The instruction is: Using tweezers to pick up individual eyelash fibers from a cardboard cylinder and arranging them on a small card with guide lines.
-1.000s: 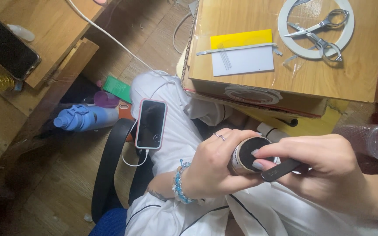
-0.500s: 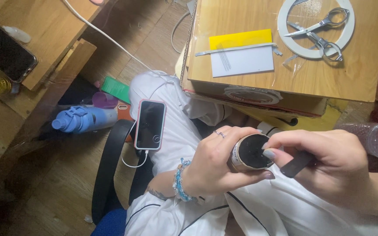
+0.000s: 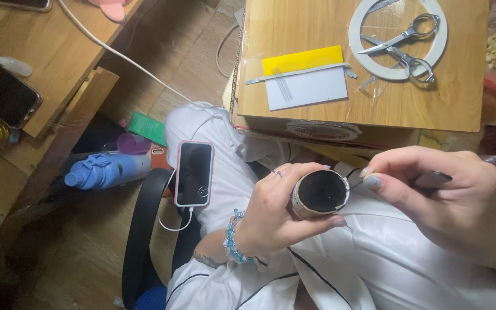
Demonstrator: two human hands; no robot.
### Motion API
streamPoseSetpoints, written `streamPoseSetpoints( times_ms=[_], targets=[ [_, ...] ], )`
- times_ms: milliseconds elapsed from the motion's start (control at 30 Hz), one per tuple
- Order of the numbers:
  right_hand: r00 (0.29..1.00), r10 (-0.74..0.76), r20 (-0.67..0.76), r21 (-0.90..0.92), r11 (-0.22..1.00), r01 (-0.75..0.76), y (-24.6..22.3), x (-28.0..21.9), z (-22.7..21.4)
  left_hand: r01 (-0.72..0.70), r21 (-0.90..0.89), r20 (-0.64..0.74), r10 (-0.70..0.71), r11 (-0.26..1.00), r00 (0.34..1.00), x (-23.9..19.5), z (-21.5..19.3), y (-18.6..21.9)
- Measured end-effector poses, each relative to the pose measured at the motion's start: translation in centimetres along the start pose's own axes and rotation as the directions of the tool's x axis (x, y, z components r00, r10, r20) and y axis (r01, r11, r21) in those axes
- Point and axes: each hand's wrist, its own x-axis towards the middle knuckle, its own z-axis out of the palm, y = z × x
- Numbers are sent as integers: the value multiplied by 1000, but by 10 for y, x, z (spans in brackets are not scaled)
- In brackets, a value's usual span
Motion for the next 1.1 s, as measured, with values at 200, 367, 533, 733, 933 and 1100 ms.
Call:
streamPoseSetpoints(
  times_ms=[200, 367, 533, 733, 933, 1100],
  targets=[
    [978, 207, -6, -2, 978, -207, -11, 24, 1, 10, -15, -3, -10, 1000, 1000, 4, -7, -6],
    [982, 180, 52, -56, 983, -177, -26, 119, -3, 5, -1, -4, -5, 1000, 1000, 4, -10, -12],
    [986, 155, 66, -156, 977, -143, 0, 204, 20, 42, -5, -8, -42, 999, 999, -1, -19, -22],
    [931, 338, 142, -218, 928, -303, 8, 242, 34, 138, -19, -6, -139, 990, 990, 1, -32, -37],
    [942, 306, 140, -356, 903, -241, 6, 246, 38, 169, -29, 11, -169, 985, 986, 7, -35, -45],
    [969, 216, 119, -364, 917, -160, 15, 243, 37, 169, -16, 15, -168, 986, 986, 7, -33, -47]
  ],
)
